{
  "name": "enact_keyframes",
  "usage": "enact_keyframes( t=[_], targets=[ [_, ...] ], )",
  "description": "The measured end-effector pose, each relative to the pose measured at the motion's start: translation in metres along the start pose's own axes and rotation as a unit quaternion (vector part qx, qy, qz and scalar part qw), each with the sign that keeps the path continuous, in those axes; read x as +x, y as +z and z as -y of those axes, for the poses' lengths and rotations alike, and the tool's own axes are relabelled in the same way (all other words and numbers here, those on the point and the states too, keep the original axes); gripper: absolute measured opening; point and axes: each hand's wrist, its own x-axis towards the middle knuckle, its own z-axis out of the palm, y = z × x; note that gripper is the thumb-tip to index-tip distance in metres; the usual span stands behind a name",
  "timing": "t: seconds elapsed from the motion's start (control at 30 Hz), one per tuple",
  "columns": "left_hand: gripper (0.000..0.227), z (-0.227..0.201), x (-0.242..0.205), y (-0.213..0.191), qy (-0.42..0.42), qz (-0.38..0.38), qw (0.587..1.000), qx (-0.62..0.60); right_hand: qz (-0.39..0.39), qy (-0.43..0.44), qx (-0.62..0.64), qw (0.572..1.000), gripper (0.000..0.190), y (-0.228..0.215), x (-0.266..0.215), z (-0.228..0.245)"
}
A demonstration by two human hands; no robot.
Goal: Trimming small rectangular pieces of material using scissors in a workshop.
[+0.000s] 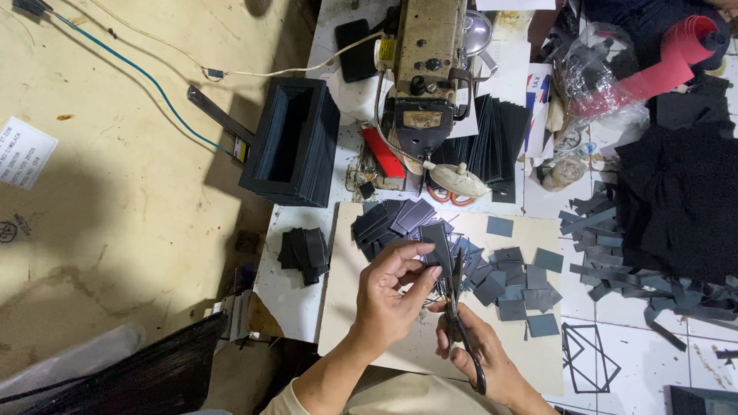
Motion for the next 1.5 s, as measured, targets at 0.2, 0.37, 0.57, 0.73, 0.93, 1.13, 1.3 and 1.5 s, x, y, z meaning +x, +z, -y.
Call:
enact_keyframes(
  t=[0.2, 0.37, 0.57, 0.73, 0.93, 1.13, 1.3, 1.5],
  targets=[
    [0.036, 0.000, 0.001, -0.001, -0.009, 0.000, 1.000, -0.013, -0.011, -0.004, 0.048, 0.999, 0.074, -0.003, -0.001, -0.011],
    [0.036, 0.002, 0.000, -0.001, -0.011, -0.004, 1.000, -0.001, -0.023, -0.015, 0.052, 0.998, 0.070, -0.003, -0.002, -0.019],
    [0.034, 0.002, 0.000, 0.000, 0.017, -0.010, 1.000, 0.004, -0.041, -0.041, 0.044, 0.997, 0.066, -0.003, -0.004, -0.024],
    [0.034, -0.002, -0.001, 0.000, 0.015, -0.006, 1.000, 0.011, -0.037, -0.058, 0.046, 0.997, 0.055, -0.004, -0.007, -0.023],
    [0.035, 0.000, -0.005, 0.002, 0.002, 0.004, 1.000, -0.008, -0.032, -0.019, 0.034, 0.999, 0.069, -0.007, -0.004, -0.017],
    [0.035, 0.000, -0.007, 0.004, -0.009, 0.013, 1.000, -0.022, -0.042, -0.014, 0.053, 0.998, 0.071, -0.006, -0.005, -0.018],
    [0.035, -0.003, -0.007, 0.005, -0.014, 0.013, 1.000, -0.024, -0.043, -0.048, 0.029, 0.998, 0.063, -0.007, -0.007, -0.016],
    [0.039, 0.003, -0.007, 0.002, 0.011, 0.018, 1.000, -0.011, -0.054, -0.008, 0.010, 0.998, 0.058, -0.013, -0.011, -0.014]
  ],
)
